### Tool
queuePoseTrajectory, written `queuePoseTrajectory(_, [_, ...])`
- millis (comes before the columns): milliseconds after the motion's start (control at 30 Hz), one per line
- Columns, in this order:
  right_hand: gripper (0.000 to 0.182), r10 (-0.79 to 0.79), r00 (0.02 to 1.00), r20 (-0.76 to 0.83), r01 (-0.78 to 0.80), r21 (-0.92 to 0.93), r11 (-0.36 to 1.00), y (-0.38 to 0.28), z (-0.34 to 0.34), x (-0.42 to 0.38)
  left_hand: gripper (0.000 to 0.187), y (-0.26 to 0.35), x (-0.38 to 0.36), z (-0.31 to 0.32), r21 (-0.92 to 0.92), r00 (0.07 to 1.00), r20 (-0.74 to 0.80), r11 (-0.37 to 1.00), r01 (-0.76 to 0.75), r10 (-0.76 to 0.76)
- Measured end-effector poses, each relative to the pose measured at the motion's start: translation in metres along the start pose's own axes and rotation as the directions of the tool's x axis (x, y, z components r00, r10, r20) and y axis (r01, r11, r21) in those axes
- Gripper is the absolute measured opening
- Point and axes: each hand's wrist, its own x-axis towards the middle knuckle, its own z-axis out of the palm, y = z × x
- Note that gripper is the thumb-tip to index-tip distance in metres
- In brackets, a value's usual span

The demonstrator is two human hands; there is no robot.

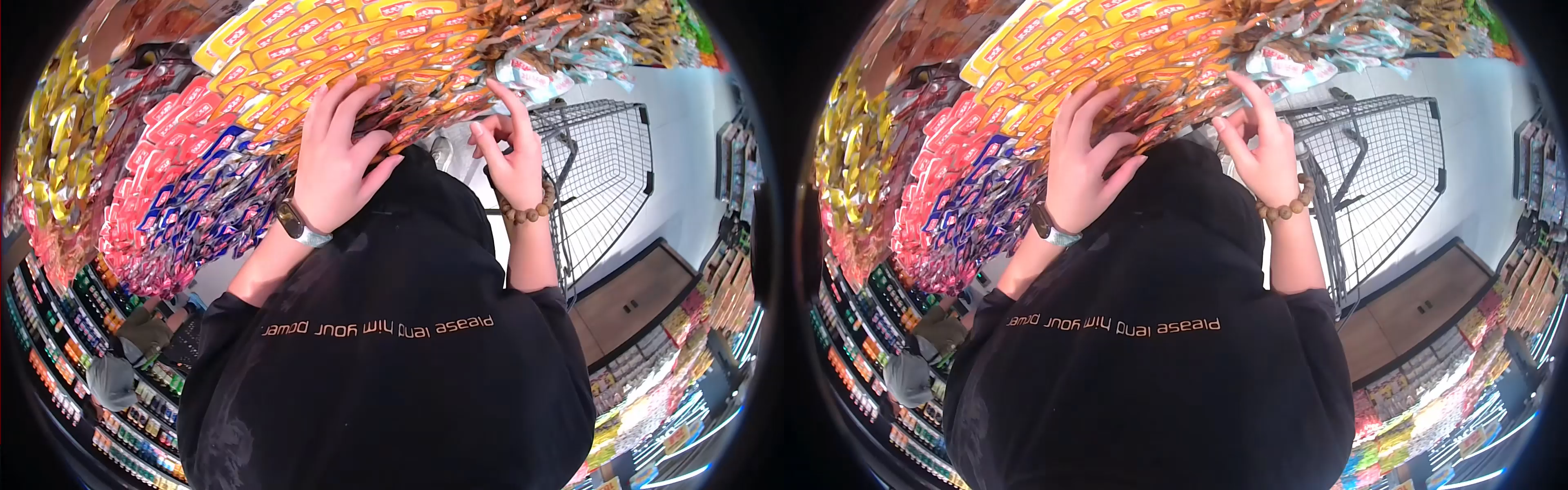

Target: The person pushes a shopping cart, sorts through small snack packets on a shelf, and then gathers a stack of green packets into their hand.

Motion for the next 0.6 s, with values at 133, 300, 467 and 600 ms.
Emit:
queuePoseTrajectory(133, [0.051,0.072,0.997,0.029,-0.075,0.119,0.990,0.006,0.007,0.003,0.027,-0.005,-0.001,0.002,-0.021,1.000,-0.017,1.000,-0.009,0.008])
queuePoseTrajectory(300, [0.037,0.243,0.967,0.082,-0.252,0.120,0.960,-0.011,0.003,0.012,0.029,-0.008,0.003,0.003,-0.019,1.000,-0.006,1.000,-0.019,0.019])
queuePoseTrajectory(467, [0.033,0.284,0.950,0.132,-0.309,0.258,0.915,0.001,0.006,0.018,0.024,-0.013,0.002,0.008,0.068,0.998,0.005,0.996,-0.060,0.060])
queuePoseTrajectory(600, [0.041,0.220,0.971,0.090,-0.231,0.143,0.962,0.000,0.007,0.015,0.019,-0.015,0.003,0.011,0.135,0.998,0.050,0.989,-0.056,0.049])
